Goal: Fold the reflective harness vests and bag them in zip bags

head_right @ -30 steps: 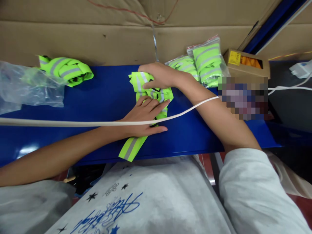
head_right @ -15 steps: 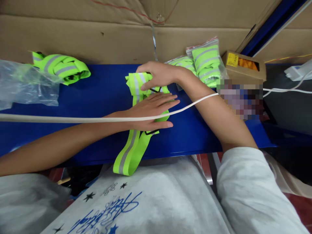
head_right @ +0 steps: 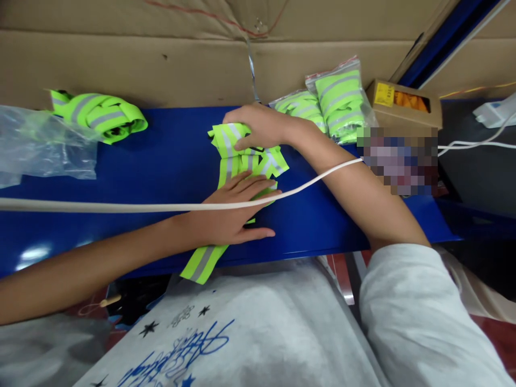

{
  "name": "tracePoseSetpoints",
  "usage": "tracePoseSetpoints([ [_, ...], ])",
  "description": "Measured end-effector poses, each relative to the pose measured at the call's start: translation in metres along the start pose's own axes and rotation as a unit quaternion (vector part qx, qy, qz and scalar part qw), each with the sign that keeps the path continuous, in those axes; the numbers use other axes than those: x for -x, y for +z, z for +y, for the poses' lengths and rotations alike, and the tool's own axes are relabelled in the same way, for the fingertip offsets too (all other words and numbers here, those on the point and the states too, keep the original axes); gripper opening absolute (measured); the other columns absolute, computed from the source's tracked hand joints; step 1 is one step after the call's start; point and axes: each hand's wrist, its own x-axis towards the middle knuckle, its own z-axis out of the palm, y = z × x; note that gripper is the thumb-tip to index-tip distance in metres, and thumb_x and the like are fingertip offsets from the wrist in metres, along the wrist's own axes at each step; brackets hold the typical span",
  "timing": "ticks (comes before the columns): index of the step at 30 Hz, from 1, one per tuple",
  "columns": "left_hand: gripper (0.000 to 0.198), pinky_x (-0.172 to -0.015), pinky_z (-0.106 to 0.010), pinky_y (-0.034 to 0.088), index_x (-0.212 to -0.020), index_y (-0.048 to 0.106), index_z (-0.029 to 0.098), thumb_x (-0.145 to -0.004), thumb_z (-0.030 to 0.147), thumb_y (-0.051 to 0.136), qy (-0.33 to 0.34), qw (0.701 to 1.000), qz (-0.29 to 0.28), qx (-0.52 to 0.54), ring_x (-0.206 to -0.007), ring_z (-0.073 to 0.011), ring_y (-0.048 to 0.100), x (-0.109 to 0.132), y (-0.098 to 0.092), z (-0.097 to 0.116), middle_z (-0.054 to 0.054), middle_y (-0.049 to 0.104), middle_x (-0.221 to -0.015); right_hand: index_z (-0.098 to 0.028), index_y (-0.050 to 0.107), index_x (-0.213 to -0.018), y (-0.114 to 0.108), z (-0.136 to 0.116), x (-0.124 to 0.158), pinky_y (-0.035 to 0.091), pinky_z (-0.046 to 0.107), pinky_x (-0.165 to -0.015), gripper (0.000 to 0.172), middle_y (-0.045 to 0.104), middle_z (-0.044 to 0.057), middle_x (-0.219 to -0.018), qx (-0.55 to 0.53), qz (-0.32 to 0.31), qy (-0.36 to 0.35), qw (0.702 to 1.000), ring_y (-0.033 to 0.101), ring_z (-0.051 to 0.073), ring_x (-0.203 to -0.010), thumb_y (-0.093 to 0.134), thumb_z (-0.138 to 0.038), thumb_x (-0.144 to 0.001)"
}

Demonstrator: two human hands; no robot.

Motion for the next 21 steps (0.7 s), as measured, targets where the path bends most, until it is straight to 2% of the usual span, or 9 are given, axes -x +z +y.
tracePoseSetpoints([
  [2, 0.075, -0.125, -0.066, 0.039, -0.142, 0.066, 0.015, -0.1, 0.076, 0.054, -0.004, 1.0, 0.012, -0.002, -0.14, -0.0434, 0.058, -0.014, -0.004, -0.001, -0.023, 0.063, -0.147, -0.032, 0.076, -0.096, 0.002, 0.0, 0.003, 0.053, 0.034, -0.098, 0.028, 0.08, -0.001, -0.109, -0.014, 0.009, 0.003, 1.0, 0.068, 0.027, -0.122, 0.091, -0.03, -0.072],
  [4, 0.069, -0.121, -0.062, 0.043, -0.137, 0.069, 0.018, -0.1, 0.075, 0.056, 0.005, 0.999, 0.015, 0.051, -0.134, -0.0402, 0.062, -0.033, -0.01, -0.008, -0.02, 0.064, -0.145, -0.032, 0.076, -0.098, 0.004, -0.001, 0.005, 0.053, 0.036, -0.102, 0.031, 0.08, -0.002, -0.112, -0.022, 0.015, 0.006, 1.0, 0.067, 0.028, -0.125, 0.091, -0.03, -0.071],
  [7, 0.049, -0.122, -0.047, 0.047, -0.137, 0.07, 0.021, -0.111, 0.056, 0.046, 0.035, 0.983, 0.01, 0.181, -0.139, -0.0295, 0.061, -0.062, -0.016, -0.023, -0.014, 0.063, -0.149, -0.03, 0.076, -0.108, 0.003, -0.005, 0.006, 0.048, 0.037, -0.111, 0.037, 0.079, -0.001, -0.116, 0.026, 0.004, -0.003, 1.0, 0.067, 0.025, -0.118, 0.085, -0.035, -0.073],
  [9, 0.048, -0.128, -0.043, 0.043, -0.141, 0.068, 0.02, -0.113, 0.048, 0.041, 0.025, 0.981, -0.006, 0.192, -0.147, -0.0272, 0.056, -0.072, -0.016, -0.032, -0.013, 0.061, -0.155, -0.027, 0.076, -0.112, 0.001, -0.008, 0.005, 0.047, 0.035, -0.113, 0.039, 0.079, -0.001, -0.114, 0.063, -0.008, -0.009, 0.998, 0.068, 0.021, -0.113, 0.08, -0.038, -0.075],
  [11, 0.056, -0.133, -0.052, 0.034, -0.151, 0.062, 0.017, -0.112, 0.052, 0.044, -0.008, 0.99, -0.033, 0.137, -0.155, -0.0338, 0.047, -0.072, -0.01, -0.037, -0.015, 0.052, -0.165, -0.027, 0.076, -0.107, 0.0, -0.009, 0.003, 0.05, 0.032, -0.109, 0.033, 0.079, -0.002, -0.108, 0.062, -0.012, -0.009, 0.998, 0.068, 0.021, -0.113, 0.08, -0.038, -0.076],
  [13, 0.063, -0.133, -0.059, 0.032, -0.156, 0.058, 0.016, -0.11, 0.058, 0.047, -0.036, 0.995, -0.046, 0.083, -0.156, -0.0402, 0.045, -0.064, -0.002, -0.038, -0.018, 0.047, -0.169, -0.028, 0.075, -0.1, -0.001, -0.009, 0.003, 0.053, 0.032, -0.103, 0.025, 0.078, -0.001, -0.104, 0.047, -0.014, -0.012, 0.999, 0.068, 0.023, -0.116, 0.083, -0.036, -0.078],
  [16, 0.064, -0.13, -0.056, 0.037, -0.151, 0.062, 0.014, -0.109, 0.061, 0.047, -0.041, 0.997, -0.027, 0.066, -0.148, -0.039, 0.052, -0.045, 0.009, -0.032, -0.018, 0.054, -0.163, -0.029, 0.075, -0.103, 0.004, -0.006, 0.006, 0.051, 0.035, -0.102, 0.024, 0.076, 0.001, -0.113, 0.078, -0.006, -0.026, 0.997, 0.066, 0.026, -0.121, 0.083, -0.029, -0.081],
  [21, 0.073, -0.133, -0.06, 0.032, -0.157, 0.054, 0.014, -0.106, 0.065, 0.051, -0.046, 0.997, -0.005, 0.063, -0.158, -0.04, 0.042, -0.03, 0.017, -0.021, -0.021, 0.046, -0.168, -0.03, 0.071, -0.128, 0.021, -0.013, 0.027, 0.049, 0.039, -0.103, 0.034, 0.069, 0.004, -0.128, 0.17, 0.028, -0.055, 0.983, 0.065, 0.029, -0.122, 0.071, -0.024, -0.094],
])
